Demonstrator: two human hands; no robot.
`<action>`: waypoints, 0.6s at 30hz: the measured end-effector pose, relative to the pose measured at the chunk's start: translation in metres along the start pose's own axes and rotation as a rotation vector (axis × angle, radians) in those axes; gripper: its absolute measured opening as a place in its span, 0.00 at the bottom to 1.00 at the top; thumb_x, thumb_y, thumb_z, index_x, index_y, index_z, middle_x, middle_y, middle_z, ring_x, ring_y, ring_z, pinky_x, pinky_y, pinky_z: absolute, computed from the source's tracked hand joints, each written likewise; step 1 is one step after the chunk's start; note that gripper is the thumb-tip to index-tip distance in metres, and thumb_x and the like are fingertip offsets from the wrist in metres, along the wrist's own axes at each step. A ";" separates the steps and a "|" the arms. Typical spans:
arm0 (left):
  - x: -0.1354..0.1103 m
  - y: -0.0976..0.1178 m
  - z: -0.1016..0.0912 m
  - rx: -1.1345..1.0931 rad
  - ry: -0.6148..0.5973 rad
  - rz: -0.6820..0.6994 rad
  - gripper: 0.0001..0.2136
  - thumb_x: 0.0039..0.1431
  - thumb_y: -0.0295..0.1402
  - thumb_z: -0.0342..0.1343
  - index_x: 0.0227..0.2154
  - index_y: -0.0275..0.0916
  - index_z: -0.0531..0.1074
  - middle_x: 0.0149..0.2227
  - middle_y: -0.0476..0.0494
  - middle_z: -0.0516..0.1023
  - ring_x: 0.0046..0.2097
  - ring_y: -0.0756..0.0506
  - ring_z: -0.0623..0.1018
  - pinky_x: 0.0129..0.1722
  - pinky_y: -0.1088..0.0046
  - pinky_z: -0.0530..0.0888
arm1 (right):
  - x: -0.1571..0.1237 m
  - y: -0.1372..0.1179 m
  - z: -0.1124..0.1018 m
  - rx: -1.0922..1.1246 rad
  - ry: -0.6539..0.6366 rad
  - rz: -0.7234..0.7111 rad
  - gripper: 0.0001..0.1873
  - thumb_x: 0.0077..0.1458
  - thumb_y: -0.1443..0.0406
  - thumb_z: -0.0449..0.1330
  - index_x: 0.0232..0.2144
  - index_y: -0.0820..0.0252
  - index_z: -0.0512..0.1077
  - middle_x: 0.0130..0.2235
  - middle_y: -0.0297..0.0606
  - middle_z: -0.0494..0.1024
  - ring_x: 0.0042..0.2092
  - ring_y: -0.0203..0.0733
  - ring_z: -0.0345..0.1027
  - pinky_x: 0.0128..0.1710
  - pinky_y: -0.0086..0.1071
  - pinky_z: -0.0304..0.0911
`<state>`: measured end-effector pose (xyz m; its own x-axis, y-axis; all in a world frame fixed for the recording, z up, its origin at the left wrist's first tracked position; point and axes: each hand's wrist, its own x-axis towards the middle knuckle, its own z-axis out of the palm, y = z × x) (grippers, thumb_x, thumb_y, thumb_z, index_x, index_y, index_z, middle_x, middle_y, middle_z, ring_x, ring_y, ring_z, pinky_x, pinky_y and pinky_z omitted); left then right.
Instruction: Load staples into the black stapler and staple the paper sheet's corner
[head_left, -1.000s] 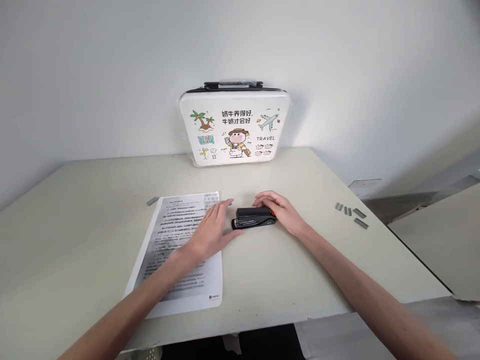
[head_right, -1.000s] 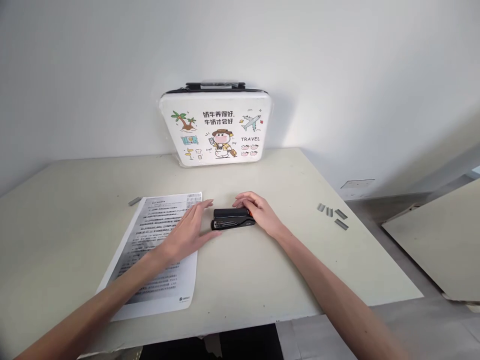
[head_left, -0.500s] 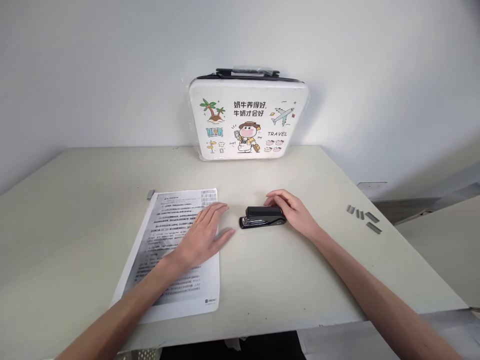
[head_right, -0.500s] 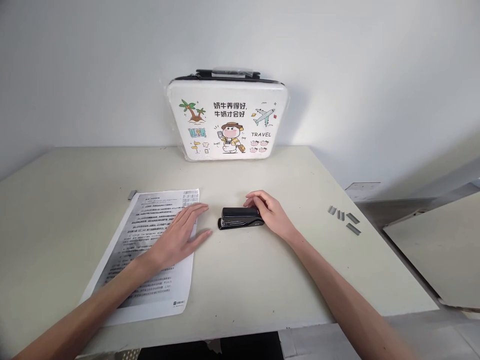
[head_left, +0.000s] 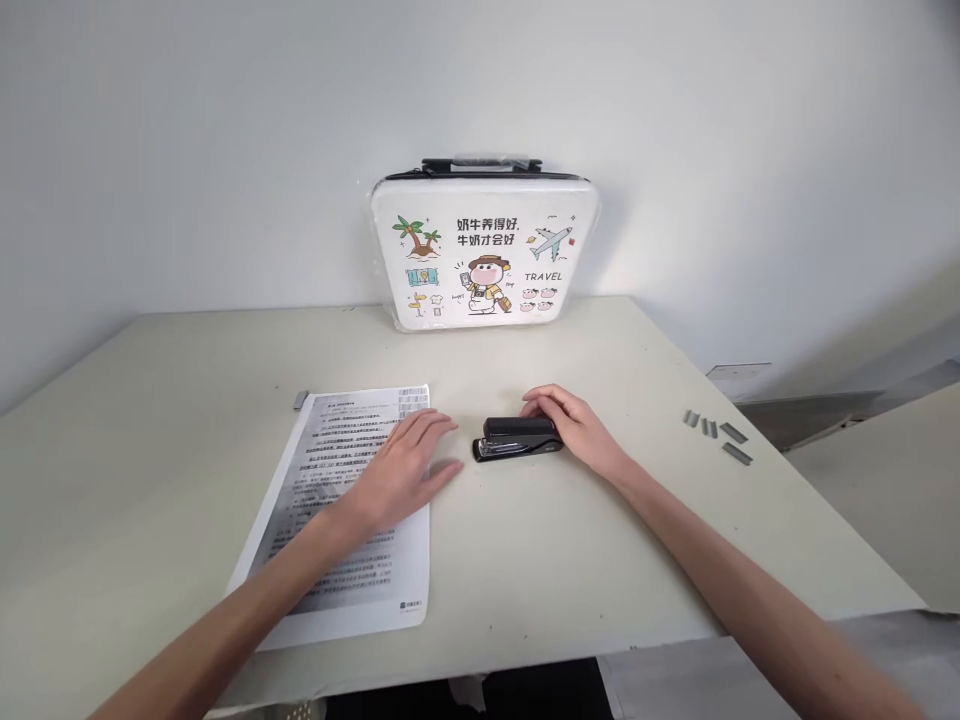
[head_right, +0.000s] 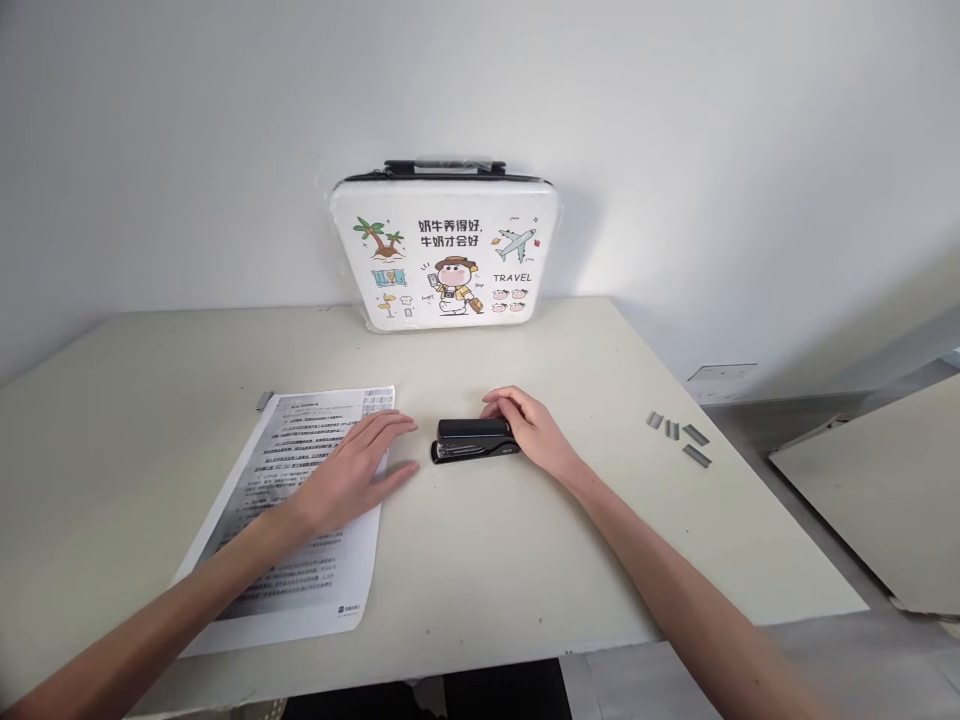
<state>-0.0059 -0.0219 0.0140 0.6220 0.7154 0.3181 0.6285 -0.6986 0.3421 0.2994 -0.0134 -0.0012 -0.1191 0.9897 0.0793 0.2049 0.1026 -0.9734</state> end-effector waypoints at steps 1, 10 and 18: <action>0.004 0.002 0.000 -0.001 0.010 0.009 0.17 0.72 0.41 0.56 0.60 0.46 0.70 0.60 0.39 0.76 0.67 0.35 0.71 0.67 0.47 0.69 | 0.000 0.001 0.000 0.009 0.001 0.002 0.20 0.68 0.46 0.54 0.45 0.52 0.74 0.41 0.37 0.83 0.44 0.45 0.76 0.49 0.41 0.68; 0.038 0.020 0.017 -0.093 0.030 0.030 0.07 0.70 0.40 0.60 0.43 0.44 0.77 0.51 0.41 0.81 0.57 0.37 0.77 0.59 0.53 0.75 | -0.007 -0.012 -0.004 -0.068 -0.101 -0.049 0.17 0.63 0.48 0.63 0.42 0.53 0.79 0.44 0.37 0.83 0.45 0.46 0.76 0.49 0.39 0.69; 0.030 0.013 0.010 -0.070 0.042 0.021 0.06 0.71 0.38 0.58 0.42 0.43 0.76 0.47 0.42 0.83 0.52 0.38 0.79 0.55 0.54 0.75 | -0.011 -0.016 -0.005 -0.118 -0.186 -0.034 0.18 0.52 0.53 0.72 0.42 0.53 0.80 0.42 0.35 0.83 0.43 0.46 0.76 0.45 0.39 0.70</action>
<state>0.0255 -0.0095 0.0194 0.6135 0.7016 0.3624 0.5806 -0.7119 0.3952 0.3019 -0.0251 0.0148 -0.3027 0.9512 0.0594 0.3092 0.1570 -0.9380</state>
